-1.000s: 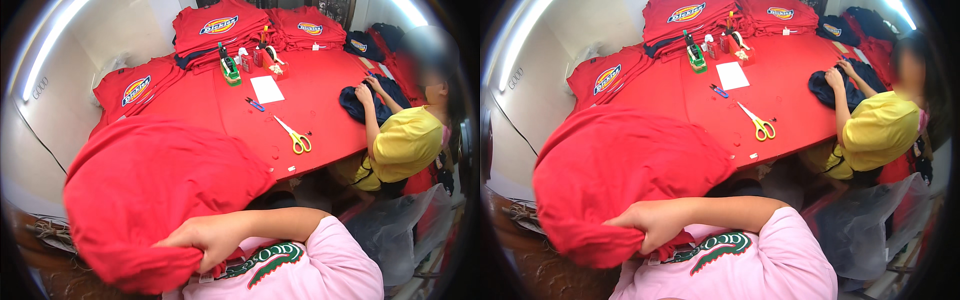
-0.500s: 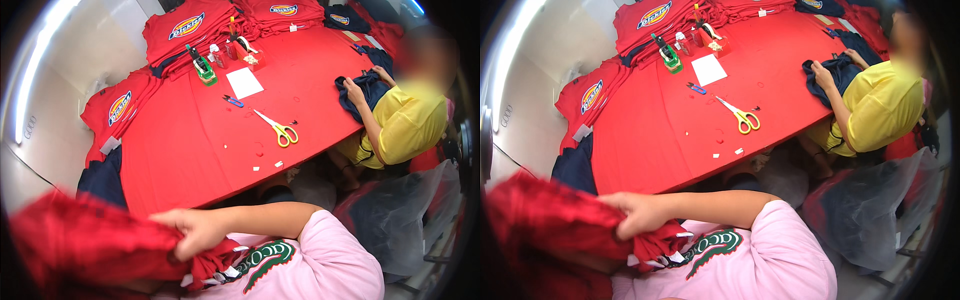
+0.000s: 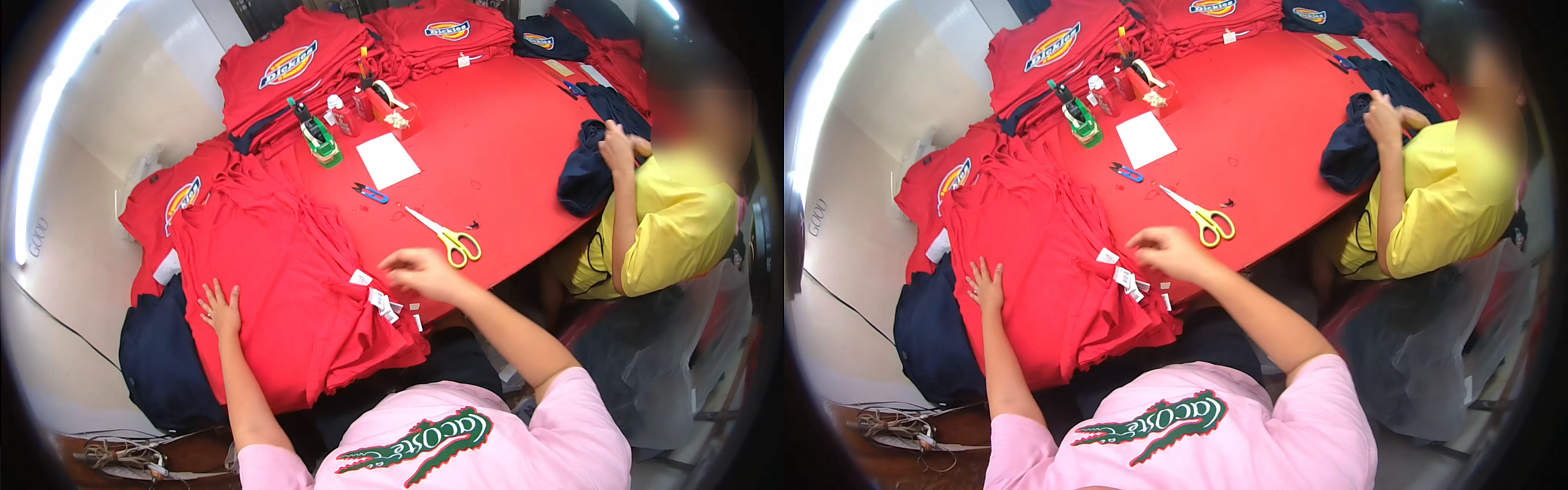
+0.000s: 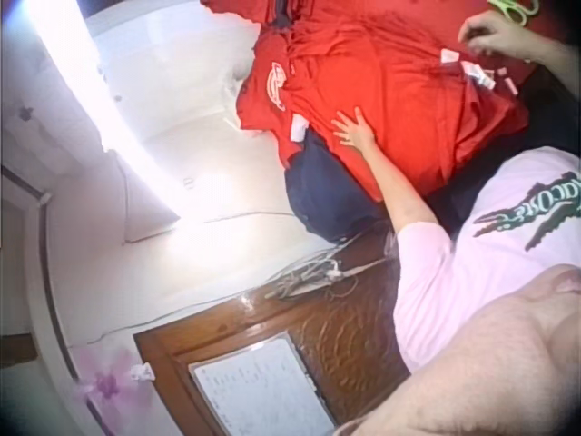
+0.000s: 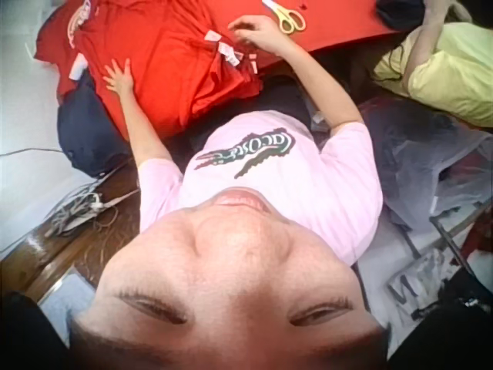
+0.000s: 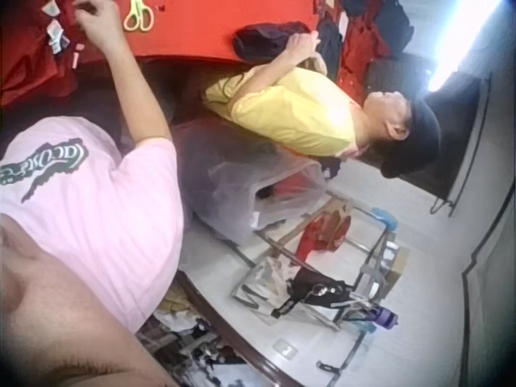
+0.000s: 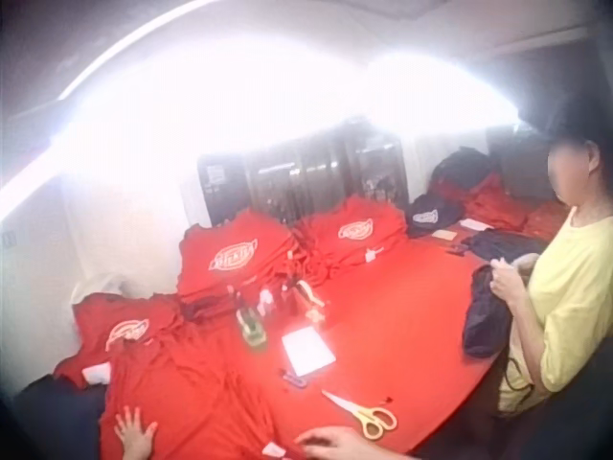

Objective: The person uses scissors to cut small white tags from a stack of red t-shirts, handling each shirt one at a time before moving it to a separate stack.

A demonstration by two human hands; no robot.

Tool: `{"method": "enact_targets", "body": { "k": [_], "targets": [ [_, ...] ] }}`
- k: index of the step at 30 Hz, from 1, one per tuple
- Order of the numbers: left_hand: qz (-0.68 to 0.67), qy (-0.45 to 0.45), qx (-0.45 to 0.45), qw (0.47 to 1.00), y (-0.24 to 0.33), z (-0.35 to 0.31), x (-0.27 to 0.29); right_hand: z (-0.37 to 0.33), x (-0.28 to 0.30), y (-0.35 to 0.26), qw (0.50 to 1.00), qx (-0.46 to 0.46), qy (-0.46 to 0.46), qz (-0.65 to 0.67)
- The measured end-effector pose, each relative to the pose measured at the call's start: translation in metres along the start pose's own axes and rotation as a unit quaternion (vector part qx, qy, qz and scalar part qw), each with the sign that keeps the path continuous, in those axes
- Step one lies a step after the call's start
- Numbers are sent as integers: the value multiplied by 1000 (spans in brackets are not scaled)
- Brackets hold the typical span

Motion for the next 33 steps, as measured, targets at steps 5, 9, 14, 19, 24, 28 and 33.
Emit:
{"method": "enact_targets", "body": {
  "k": [5, 9, 14, 19, 24, 28, 33],
  "targets": [
    [-212, 69, 2, 975, 30, -3, 21, -11, 99, -41, 824, 253, 272, -428],
    [-463, 73, -133, 873, 210, -60, 97, -1, 104, -12, 799, 145, 272, -516],
    [-384, -69, -467, 794, 356, -132, 92, 14, 83, -15, 880, -1, 270, -390],
    [-272, 40, -483, 831, 427, -124, 60, 12, 59, -11, 917, -10, 224, -329],
    [-265, -2, -404, 876, 445, -80, 17, 24, 30, -10, 893, 146, 192, -380],
    [-340, 51, -325, 881, 429, -63, 24, 47, 62, -45, 875, 286, 209, -331],
    [-388, -115, -570, 715, 414, -162, 86, 69, 199, -17, 762, 245, 313, -511]
  ]
}}
Point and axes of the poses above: each hand's wrist, its own z-axis towards the middle knuckle, its own x-axis out of the back of the hand, y = z × x, the point moved 7 cm from there along z, towards the middle knuckle, and after that the axes turned 13 degrees about y, right-handed, at the moved point
